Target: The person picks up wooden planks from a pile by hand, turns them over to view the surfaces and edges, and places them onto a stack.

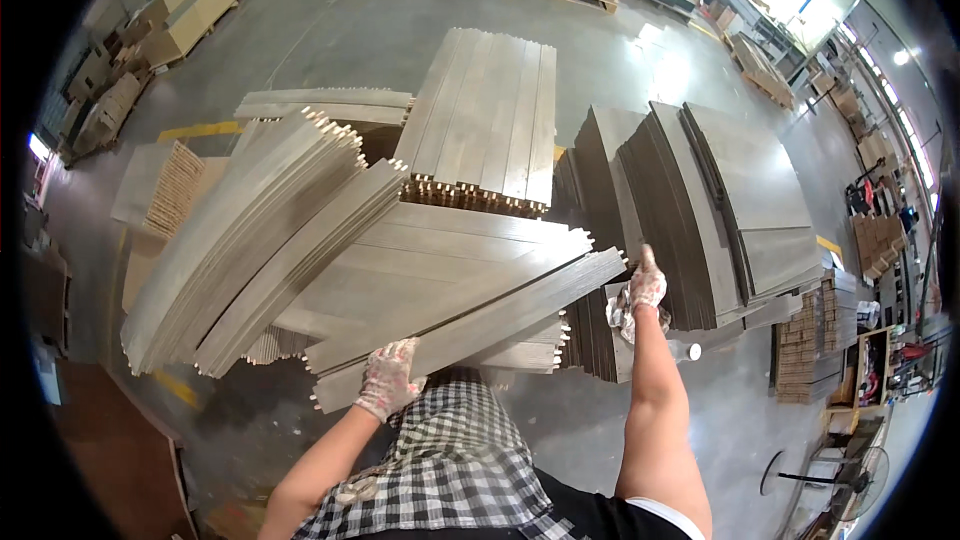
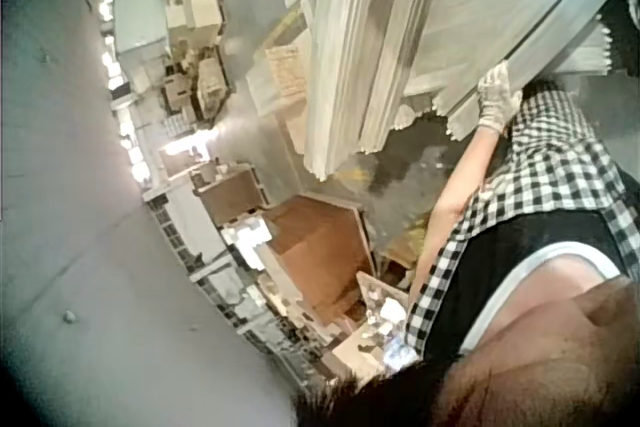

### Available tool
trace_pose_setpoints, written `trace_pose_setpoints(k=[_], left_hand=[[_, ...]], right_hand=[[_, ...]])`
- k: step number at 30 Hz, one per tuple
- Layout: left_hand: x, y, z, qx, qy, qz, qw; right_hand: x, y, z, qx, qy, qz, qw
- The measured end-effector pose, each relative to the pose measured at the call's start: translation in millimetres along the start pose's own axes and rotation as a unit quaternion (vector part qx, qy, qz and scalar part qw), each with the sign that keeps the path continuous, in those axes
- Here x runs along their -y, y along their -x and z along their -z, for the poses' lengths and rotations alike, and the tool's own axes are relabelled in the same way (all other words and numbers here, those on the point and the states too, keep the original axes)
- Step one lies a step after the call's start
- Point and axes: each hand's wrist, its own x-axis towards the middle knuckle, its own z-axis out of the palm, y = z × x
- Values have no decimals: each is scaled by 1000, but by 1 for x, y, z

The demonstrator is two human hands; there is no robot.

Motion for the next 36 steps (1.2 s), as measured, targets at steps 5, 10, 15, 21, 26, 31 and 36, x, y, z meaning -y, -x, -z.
trace_pose_setpoints(k=[5,10,15,21,26,31,36], left_hand=[[-20,-16,26,37,-72,11,997],[-29,-20,34,47,-94,-49,993],[-22,-1,28,-3,-130,-41,991],[-6,-6,1,-34,-111,-32,993],[-7,-15,-7,-55,-10,-56,997],[31,22,30,-83,-16,-25,996],[115,57,81,-227,-133,-7,965]], right_hand=[[0,-16,-21,-25,-461,-46,886],[-8,-11,-20,-33,-658,-38,752],[31,5,14,-3,-689,6,725],[30,38,-2,-31,-644,-51,763],[-4,71,-14,-113,-552,-28,825],[53,146,12,-46,-616,-8,786],[39,171,-5,-17,-683,-41,729]])
